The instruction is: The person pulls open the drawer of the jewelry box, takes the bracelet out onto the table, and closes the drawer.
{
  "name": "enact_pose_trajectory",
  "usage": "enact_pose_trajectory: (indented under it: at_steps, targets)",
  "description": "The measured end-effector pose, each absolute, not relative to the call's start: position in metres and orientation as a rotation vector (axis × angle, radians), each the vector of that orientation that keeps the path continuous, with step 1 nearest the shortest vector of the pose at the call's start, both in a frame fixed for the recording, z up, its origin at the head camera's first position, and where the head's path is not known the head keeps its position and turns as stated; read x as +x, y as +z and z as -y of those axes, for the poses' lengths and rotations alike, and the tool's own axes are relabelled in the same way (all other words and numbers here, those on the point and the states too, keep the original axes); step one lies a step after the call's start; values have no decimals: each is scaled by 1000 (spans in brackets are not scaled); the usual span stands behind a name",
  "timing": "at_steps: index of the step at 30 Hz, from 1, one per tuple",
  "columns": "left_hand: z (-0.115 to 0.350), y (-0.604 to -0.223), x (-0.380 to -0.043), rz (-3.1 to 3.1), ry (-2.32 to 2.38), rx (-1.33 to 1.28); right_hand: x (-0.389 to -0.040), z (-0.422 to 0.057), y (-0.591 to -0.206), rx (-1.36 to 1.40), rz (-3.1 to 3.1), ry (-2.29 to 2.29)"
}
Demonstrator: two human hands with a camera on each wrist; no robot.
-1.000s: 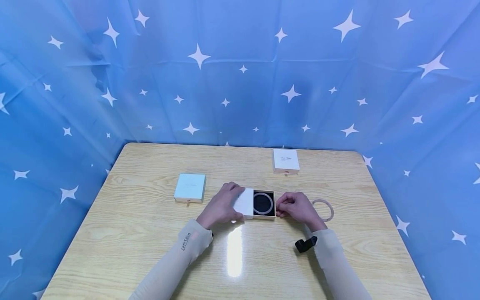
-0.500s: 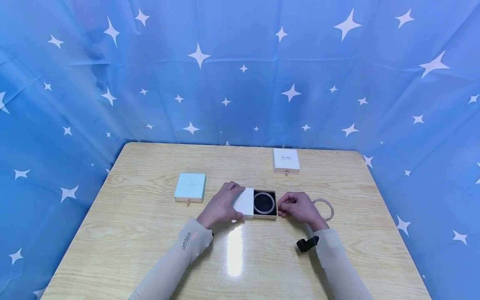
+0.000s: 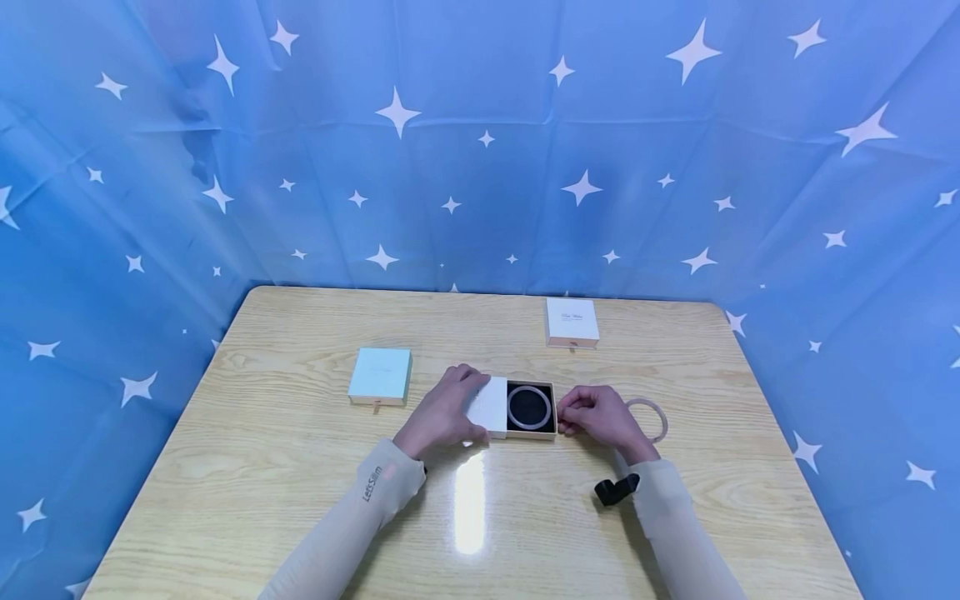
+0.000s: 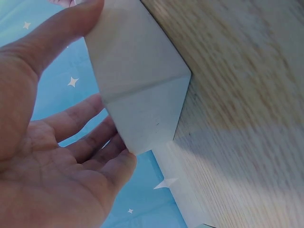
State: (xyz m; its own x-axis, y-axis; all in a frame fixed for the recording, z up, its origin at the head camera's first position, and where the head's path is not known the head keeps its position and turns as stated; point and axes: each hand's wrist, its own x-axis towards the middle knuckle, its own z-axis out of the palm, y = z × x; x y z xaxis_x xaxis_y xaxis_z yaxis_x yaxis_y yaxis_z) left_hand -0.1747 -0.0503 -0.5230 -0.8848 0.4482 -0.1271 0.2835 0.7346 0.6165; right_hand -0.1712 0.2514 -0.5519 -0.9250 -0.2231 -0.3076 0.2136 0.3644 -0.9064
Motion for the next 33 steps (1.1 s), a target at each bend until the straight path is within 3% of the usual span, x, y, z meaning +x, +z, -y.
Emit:
enact_pose_trajectory:
  at_steps: [12,33]
  targets:
    - [51,-523,-174,-2686,887,598,-168,-252,-550,-24,-2382,-1480]
    - [51,-521,-174,-2684,900,599,-155,-228,-525,-558,-2853,-1034]
